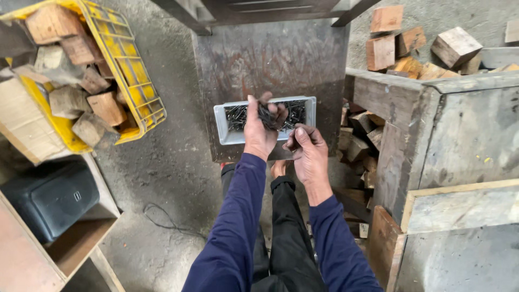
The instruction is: The person picks up wooden blocks and planks from a storage area, aligns the wood pieces on a workbench, selects nails from a container, and hammers the nails into the wood to join the pieces together.
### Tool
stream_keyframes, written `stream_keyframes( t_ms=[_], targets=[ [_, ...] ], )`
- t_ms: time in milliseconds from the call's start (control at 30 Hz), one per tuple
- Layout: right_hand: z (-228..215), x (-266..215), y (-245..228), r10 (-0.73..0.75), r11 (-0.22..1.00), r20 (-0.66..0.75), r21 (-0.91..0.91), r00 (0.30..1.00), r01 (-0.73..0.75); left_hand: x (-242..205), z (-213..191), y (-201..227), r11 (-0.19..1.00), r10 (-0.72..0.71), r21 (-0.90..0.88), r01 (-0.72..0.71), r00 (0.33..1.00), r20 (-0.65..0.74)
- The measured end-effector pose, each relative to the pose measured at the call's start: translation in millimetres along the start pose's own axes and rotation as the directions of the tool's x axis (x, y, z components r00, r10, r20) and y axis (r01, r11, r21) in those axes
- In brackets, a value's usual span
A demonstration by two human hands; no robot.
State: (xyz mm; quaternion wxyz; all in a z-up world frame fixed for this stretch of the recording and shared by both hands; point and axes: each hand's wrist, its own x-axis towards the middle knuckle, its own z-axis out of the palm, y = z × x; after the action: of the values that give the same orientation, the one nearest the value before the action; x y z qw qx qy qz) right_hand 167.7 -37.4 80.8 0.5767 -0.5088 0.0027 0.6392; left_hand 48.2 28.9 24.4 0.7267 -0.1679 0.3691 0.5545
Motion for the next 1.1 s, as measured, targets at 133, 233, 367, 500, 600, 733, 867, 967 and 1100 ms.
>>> stream_keyframes(
  t_ms=[133,233,367,500,600,733,867,967,1100],
  targets=[
    [-24,14,18,-0.051,0.996,-0.169,-0.087,0.984,0.037,9,-23,-15,0.602,0.285,0.715,-0.356,0.932,0.224],
    [-31,12,27,-0.065,0.994,-0.197,-0.099,0.978,0.046,2,-27,-8,0.080,0.317,0.790,-0.608,0.767,0.558],
    [-21,10,32,-0.088,0.996,-0.225,-0.020,0.970,0.086,2,-28,2,0.427,0.418,0.731,-0.533,0.833,0.363],
    [11,-8,26,-0.131,0.976,-0.148,0.156,0.980,0.154,8,-34,38,0.999,0.012,0.049,-0.012,1.000,0.011],
    [43,-34,14,-0.155,0.953,-0.107,0.245,0.982,0.177,-9,-8,55,0.972,-0.224,-0.081,0.220,0.974,-0.043],
    [69,-70,-11,-0.257,0.921,-0.138,0.264,0.957,0.286,-66,55,52,0.879,-0.393,0.366,0.305,0.899,0.194],
    [68,-118,-54,-0.428,0.828,-0.262,0.269,0.865,0.491,-139,124,21,0.751,-0.451,0.593,0.290,0.882,0.139],
    [49,-171,-85,-0.449,0.772,-0.429,0.254,0.783,0.582,-208,154,-15,0.632,-0.499,0.762,0.144,0.828,0.258],
    [3,-262,-103,-0.556,0.692,-0.563,0.094,0.611,0.716,-305,156,-87,0.432,-0.580,0.901,0.030,0.774,0.253]
  ],
)
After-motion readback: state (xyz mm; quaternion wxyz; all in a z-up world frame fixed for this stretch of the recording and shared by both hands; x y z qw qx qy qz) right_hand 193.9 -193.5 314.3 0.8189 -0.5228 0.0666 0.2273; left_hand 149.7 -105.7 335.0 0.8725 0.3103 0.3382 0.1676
